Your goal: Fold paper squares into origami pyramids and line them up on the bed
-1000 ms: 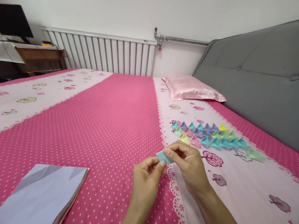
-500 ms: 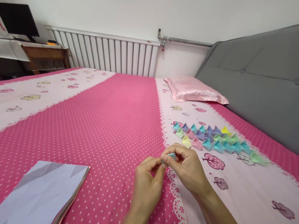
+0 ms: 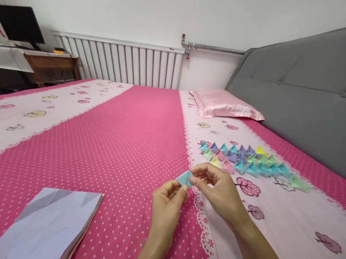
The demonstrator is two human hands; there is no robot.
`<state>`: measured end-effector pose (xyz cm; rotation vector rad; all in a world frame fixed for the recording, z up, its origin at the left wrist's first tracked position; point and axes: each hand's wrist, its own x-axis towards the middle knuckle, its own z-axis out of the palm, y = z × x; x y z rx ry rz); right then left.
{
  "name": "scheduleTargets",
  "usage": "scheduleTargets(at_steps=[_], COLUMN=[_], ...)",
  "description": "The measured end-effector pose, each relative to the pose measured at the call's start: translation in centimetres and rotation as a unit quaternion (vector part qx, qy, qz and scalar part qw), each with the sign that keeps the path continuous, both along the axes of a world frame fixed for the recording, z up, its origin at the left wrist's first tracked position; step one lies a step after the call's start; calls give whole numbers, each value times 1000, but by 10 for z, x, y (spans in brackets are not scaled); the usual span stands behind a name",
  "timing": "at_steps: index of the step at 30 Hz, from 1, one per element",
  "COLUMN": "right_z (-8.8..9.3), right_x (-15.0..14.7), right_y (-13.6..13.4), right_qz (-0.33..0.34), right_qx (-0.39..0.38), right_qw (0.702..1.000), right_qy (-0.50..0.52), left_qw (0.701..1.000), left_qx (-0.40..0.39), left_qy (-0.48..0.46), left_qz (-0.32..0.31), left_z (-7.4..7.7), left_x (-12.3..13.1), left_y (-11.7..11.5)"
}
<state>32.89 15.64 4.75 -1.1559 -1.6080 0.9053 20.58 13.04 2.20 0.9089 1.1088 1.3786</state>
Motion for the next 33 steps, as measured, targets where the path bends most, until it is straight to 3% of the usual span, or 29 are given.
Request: scheduleTargets(at_steps=[7,11,17,21,27,33], right_z=[-3,-8,-15,-22,-39,-49], right_x=[-5,-10,-13,-12,-9,-7], right_y=[-1,-2,-2,3,12,15], right_qz=[7,29,54,68,77,77], right_qx=[52,76,112,127,122,90], right_qw=[995,992,984,973,963,965], right_qy=[-81,-97,-130,-180,-226,-236], left_qw=[978,971,978,968,954,934], left_qx=[45,79,57,62,61,54], left_qy=[179,212,187,228,284,346], left_qz=[93,83,79,81,74,66], left_z=[-3,-8,-15,-27,-42,-42], left_x=[-10,-15,-15,-17,-18,-18], left_y=[1,3,6,8,16,17])
